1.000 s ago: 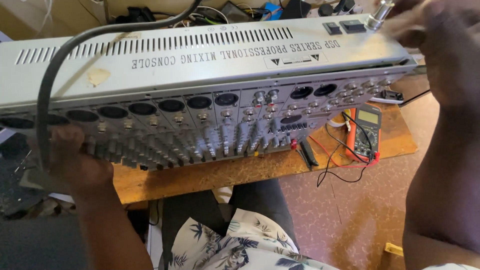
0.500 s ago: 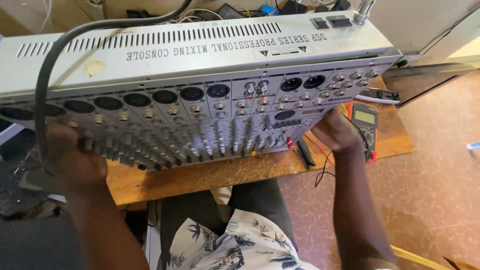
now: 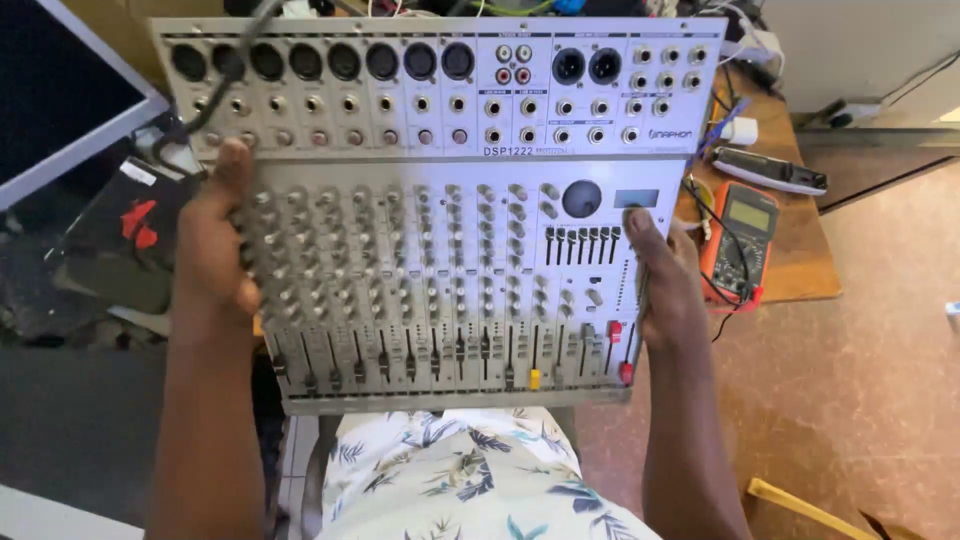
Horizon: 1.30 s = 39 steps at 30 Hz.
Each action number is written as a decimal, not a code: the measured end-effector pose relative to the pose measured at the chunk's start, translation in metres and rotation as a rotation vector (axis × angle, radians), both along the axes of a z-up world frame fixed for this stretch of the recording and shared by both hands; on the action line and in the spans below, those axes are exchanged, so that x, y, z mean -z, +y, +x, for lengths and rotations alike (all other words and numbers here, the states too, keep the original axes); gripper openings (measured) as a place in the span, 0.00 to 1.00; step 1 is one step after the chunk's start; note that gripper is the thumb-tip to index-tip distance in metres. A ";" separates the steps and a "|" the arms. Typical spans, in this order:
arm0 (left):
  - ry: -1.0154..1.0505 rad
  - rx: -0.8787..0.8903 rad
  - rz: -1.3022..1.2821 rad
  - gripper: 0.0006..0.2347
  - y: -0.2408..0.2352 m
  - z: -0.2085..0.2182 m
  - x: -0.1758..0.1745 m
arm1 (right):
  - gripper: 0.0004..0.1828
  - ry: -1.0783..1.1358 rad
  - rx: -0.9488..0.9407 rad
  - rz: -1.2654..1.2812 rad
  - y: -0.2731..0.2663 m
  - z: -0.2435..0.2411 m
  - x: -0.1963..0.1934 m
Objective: Assembling and testing an audio mixing console by connecting cables and inspecting internal components.
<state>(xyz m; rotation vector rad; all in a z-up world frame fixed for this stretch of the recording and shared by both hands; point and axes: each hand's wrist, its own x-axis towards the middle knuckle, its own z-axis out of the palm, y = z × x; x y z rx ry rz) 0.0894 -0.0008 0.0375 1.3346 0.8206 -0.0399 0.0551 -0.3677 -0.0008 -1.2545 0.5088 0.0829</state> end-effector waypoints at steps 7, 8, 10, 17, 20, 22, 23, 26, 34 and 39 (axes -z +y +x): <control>0.299 0.192 0.072 0.39 0.039 -0.008 0.098 | 0.31 0.333 -0.059 -0.330 0.027 -0.015 0.040; 0.302 0.192 0.074 0.39 0.049 -0.008 0.125 | 0.31 0.335 -0.060 -0.328 0.016 -0.019 0.061; 0.218 0.254 0.115 0.36 0.069 -0.007 0.178 | 0.39 0.415 -0.204 -0.554 -0.009 -0.028 0.103; 0.299 0.305 0.302 0.22 0.068 0.016 0.190 | 0.46 0.516 -0.461 -0.909 -0.007 0.016 0.105; 0.369 0.494 0.523 0.43 0.058 0.027 0.180 | 0.52 0.509 -0.514 -1.020 -0.016 0.034 0.123; 0.397 0.536 0.570 0.46 0.056 0.033 0.174 | 0.50 0.487 -0.521 -1.077 -0.007 0.042 0.109; 0.396 0.532 0.572 0.46 0.054 0.033 0.170 | 0.50 0.482 -0.523 -1.076 -0.003 0.042 0.101; 0.408 0.548 0.585 0.43 0.040 0.034 0.142 | 0.53 0.455 -0.551 -1.117 0.004 0.046 0.090; 0.500 0.609 0.892 0.37 0.049 0.039 0.152 | 0.52 0.348 -0.629 -1.303 0.009 0.043 0.093; 0.437 0.667 0.823 0.29 0.043 0.033 0.133 | 0.42 0.214 -0.543 -1.307 -0.002 0.039 0.119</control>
